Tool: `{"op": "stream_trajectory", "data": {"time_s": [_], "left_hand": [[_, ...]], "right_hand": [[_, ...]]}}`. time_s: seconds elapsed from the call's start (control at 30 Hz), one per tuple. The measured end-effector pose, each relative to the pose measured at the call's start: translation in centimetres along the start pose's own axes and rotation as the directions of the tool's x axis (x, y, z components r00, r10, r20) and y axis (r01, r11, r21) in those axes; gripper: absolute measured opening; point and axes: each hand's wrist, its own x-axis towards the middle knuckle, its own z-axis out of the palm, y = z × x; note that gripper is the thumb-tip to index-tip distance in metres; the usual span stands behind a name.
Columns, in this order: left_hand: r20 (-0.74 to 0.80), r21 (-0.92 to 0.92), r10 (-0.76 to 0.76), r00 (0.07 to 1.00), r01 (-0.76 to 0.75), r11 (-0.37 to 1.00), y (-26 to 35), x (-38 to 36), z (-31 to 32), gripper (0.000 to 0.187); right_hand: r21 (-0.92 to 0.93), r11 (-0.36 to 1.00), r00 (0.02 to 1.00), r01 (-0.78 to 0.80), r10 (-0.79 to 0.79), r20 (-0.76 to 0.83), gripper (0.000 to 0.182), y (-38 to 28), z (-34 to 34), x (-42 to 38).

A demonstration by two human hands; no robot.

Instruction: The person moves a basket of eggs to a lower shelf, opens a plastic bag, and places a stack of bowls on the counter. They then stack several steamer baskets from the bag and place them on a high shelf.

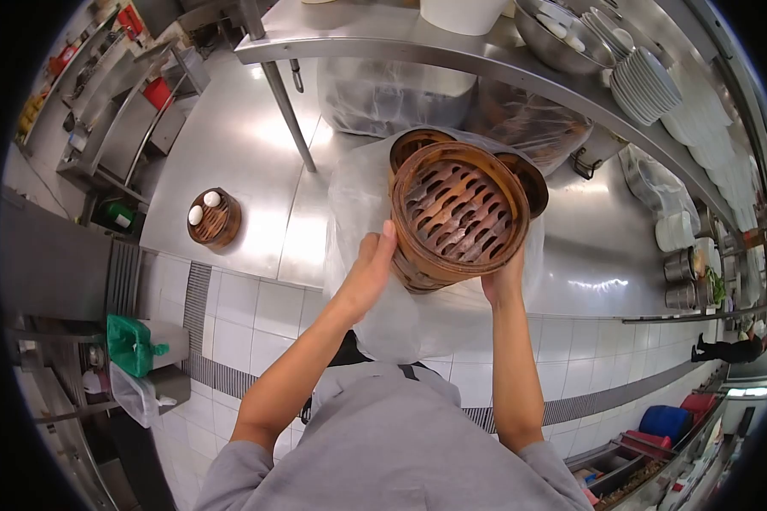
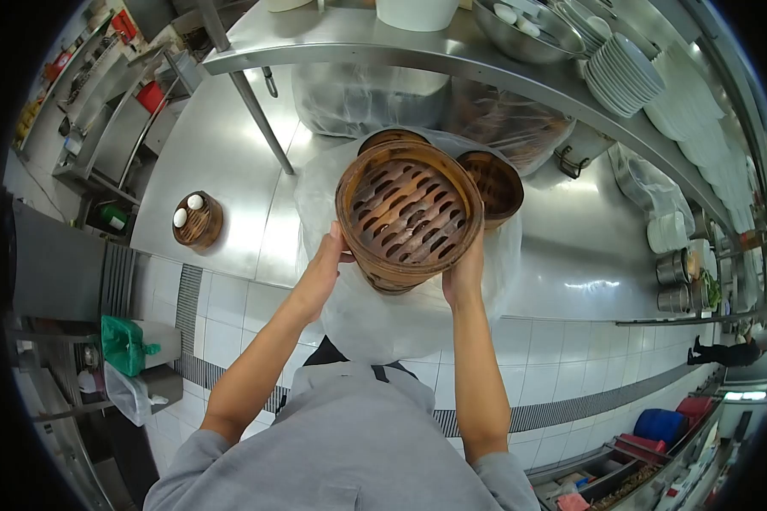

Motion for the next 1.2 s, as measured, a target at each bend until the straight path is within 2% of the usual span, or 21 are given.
{"op": "stream_trajectory", "data": {"time_s": [0.07, 0.1, 0.13, 0.17, 0.2, 0.23, 0.27, 0.3, 0.37, 0.4, 0.43, 0.47, 0.57, 0.63, 0.7, 0.77, 0.9, 0.97, 1.2], "left_hand": [[-0.037, 0.018, 0.106, 0.994, -0.105, 0.994, -1.4, 1.4, -0.5, 0.082], [-0.025, 0.020, 0.110, 0.994, -0.109, 0.994, -2.6, 2.4, -0.8, 0.082], [-0.040, -0.218, 0.097, 0.994, -0.104, 0.970, -4.1, 3.7, -1.2, 0.081], [-0.049, -0.444, 0.072, 0.996, -0.086, 0.892, -5.5, 4.7, -1.4, 0.081], [-0.035, -0.440, 0.072, 0.997, -0.080, 0.894, -6.2, 5.7, -1.3, 0.081], [-0.031, -0.461, 0.146, 0.989, -0.144, 0.876, -6.7, 6.9, -1.3, 0.084], [-0.028, -0.482, 0.220, 0.975, -0.206, 0.852, -7.1, 7.9, -1.2, 0.087], [-0.012, -0.480, 0.223, 0.975, -0.201, 0.854, -7.5, 8.7, -1.3, 0.087], [0.222, -0.329, 0.109, 0.969, -0.031, 0.944, -8.4, 10.0, -1.8, 0.092], [0.238, -0.323, 0.115, 0.964, -0.033, 0.946, -9.2, 11.0, -2.3, 0.092], [0.378, -0.230, 0.069, 0.923, 0.021, 0.973, -9.9, 11.9, -3.1, 0.092], [0.505, -0.126, 0.015, 0.863, 0.056, 0.990, -10.5, 12.8, -3.7, 0.093], [0.577, -0.049, -0.035, 0.816, 0.077, 0.996, -12.0, 14.4, -4.3, 0.093], [0.606, -0.027, -0.042, 0.795, 0.073, 0.997, -12.8, 15.1, -4.1, 0.094], [0.625, -0.010, -0.048, 0.779, 0.069, 0.998, -12.7, 15.2, -3.9, 0.094], [0.651, -0.028, -0.034, 0.758, 0.069, 0.997, -12.4, 14.7, -3.7, 0.094], [0.583, -0.036, -0.008, 0.813, 0.035, 0.999, -9.6, 10.8, -3.0, 0.094], [0.626, -0.016, -0.033, 0.779, 0.056, 0.998, -8.8, 9.6, -3.1, 0.094], [0.664, -0.014, 0.049, 0.746, -0.054, 0.998, 2.2, 2.0, 0.5, 0.095]], "right_hand": [[0.007, 1.000, 1.000, -0.017, 0.017, -0.012, 0.055, -0.6, 0.4, -0.3], [0.016, 0.999, 0.999, -0.042, 0.042, -0.015, 0.056, -0.8, 0.8, -0.4], [0.068, 0.997, 0.999, 0.020, -0.023, 0.043, 0.056, -0.6, 0.6, -0.7], [0.072, 0.997, 0.999, 0.027, -0.029, 0.029, 0.056, 0.4, -0.4, -0.9], [0.015, 0.980, 0.979, 0.200, -0.200, 0.039, 0.063, 2.1, -2.1, -0.7], [-0.044, 0.929, 0.930, 0.366, -0.364, 0.060, 0.070, 4.0, -3.9, -0.6], [-0.047, 0.927, 0.927, 0.373, -0.371, 0.049, 0.070, 6.5, -5.9, -1.0], [-0.108, 0.947, 0.952, 0.304, -0.297, 0.073, 0.071, 9.5, -8.5, -1.7], [-0.232, 0.959, 0.984, 0.164, -0.142, 0.109, 0.085, 13.5, -11.8, -2.9], [-0.467, 0.853, 0.970, 0.234, -0.169, 0.176, 0.093, 14.2, -11.3, -3.2], [-0.666, 0.684, 0.953, 0.298, -0.178, 0.244, 0.101, 15.1, -10.5, -3.2], [-0.665, 0.681, 0.951, 0.307, -0.201, 0.234, 0.101, 16.0, -10.1, -3.1], [-0.714, 0.631, 0.951, 0.303, -0.254, 0.179, 0.107, 18.4, -9.0, -2.0], [-0.657, 0.719, 0.974, 0.228, -0.176, 0.145, 0.104, 19.5, -8.6, -1.6], [-0.644, 0.717, 0.964, 0.267, -0.213, 0.162, 0.108, 19.0, -8.0, -1.4], [-0.541, 0.790, 0.955, 0.288, -0.278, 0.103, 0.096, 17.5, -7.1, -2.4], [-0.586, 0.653, 0.867, 0.480, -0.456, 0.201, 0.109, 15.2, -7.4, -3.9], [-0.729, 0.519, 0.882, 0.447, -0.392, 0.262, 0.137, 13.1, -7.8, -5.1], [-0.626, 0.592, 0.857, 0.508, -0.422, 0.296, 0.140, 1.1, -6.1, -10.7]]}}
